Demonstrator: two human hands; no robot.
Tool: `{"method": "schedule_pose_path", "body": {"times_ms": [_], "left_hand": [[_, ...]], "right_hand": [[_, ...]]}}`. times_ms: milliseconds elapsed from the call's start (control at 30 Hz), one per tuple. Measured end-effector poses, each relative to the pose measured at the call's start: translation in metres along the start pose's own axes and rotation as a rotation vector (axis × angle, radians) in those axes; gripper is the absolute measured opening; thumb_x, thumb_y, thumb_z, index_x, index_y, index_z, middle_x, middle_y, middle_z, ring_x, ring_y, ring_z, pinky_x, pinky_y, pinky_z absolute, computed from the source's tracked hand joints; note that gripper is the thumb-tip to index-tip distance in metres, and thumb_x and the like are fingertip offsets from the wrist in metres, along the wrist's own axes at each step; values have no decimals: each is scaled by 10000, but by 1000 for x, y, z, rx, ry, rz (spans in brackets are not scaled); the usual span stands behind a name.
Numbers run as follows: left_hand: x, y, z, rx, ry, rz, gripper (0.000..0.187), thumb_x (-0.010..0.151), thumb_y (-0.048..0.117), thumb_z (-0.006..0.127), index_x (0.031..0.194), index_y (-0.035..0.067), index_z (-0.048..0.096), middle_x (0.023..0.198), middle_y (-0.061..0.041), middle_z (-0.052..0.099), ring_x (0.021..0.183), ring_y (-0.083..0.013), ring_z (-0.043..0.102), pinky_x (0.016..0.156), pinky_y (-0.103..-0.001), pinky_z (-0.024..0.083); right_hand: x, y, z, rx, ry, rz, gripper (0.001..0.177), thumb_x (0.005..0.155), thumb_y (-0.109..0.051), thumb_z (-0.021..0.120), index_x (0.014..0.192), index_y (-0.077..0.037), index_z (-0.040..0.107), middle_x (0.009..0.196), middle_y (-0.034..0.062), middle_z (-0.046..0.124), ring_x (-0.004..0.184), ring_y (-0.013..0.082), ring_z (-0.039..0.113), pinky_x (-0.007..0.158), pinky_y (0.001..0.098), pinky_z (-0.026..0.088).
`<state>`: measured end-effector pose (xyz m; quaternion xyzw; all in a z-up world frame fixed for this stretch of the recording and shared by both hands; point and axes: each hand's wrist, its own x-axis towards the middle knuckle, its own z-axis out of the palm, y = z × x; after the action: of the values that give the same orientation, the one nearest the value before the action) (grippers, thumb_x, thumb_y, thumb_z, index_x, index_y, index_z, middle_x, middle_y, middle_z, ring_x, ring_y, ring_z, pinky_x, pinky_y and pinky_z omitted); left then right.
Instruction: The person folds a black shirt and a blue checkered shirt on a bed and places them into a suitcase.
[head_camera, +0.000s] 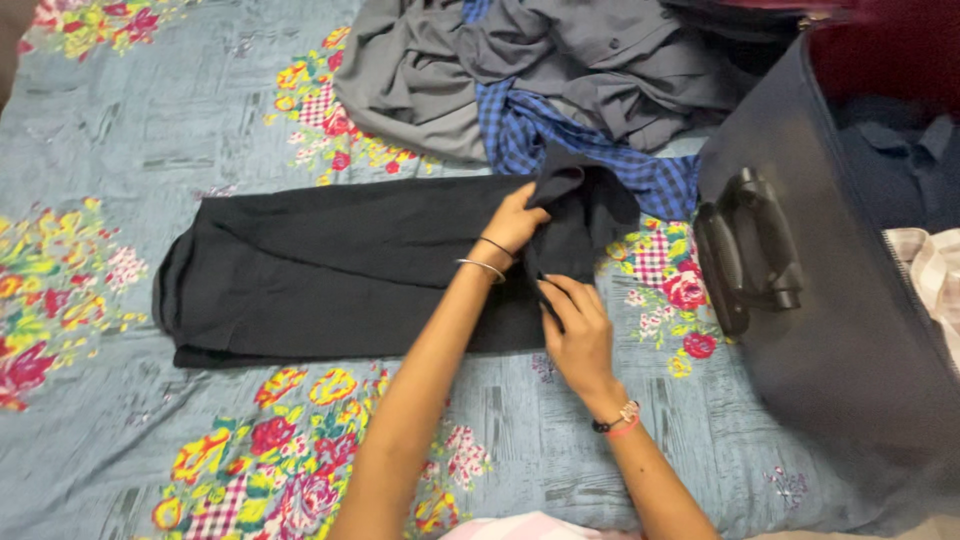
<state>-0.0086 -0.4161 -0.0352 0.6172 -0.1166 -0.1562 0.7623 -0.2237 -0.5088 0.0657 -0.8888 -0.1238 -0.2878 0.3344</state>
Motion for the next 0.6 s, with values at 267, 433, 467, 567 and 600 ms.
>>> {"method": "schedule_pose_path", "body": {"times_ms": [267,433,467,567,600], "left_hand": [[-57,72,-121,2,55,7,424,861,-35,586,1273,-8,679,1043,-43,734,900,-121,669,826,-254,554],[-98,102,-200,104,189,-30,337,873,-10,594,1191,-28,703,954,-36,720,832,-120,653,774,-258,547],[-106,106,-215,159,204,-17,310,883,-6,600,1171,-38,708,943,-32,710,831,-115,642,773,-257,541],[-132,118,-254,144,267,-78,301,878,21,579,1150,-14,704,900,-11,706,798,-107,641,752,-254,537],[-139,120,-264,173,280,-82,292,886,29,576,1141,-16,710,901,-7,711,799,-102,642,756,-251,537]], "right_hand": [[27,-79,54,304,-115,-66,325,873,12,703,1197,16,676,1217,176,680,1111,365,669,958,402,543],[33,-122,94,468,-278,-108,381,888,13,677,1267,19,641,1277,201,658,1176,392,651,1004,410,530],[33,-129,104,492,-311,-121,395,890,13,672,1282,17,632,1294,202,652,1188,397,646,1013,411,527],[36,-148,133,558,-408,-161,427,883,15,661,1308,12,612,1323,206,634,1217,405,629,1024,411,515],[36,-153,143,575,-431,-162,432,884,18,656,1314,9,611,1328,204,632,1218,402,631,1027,410,515]]}}
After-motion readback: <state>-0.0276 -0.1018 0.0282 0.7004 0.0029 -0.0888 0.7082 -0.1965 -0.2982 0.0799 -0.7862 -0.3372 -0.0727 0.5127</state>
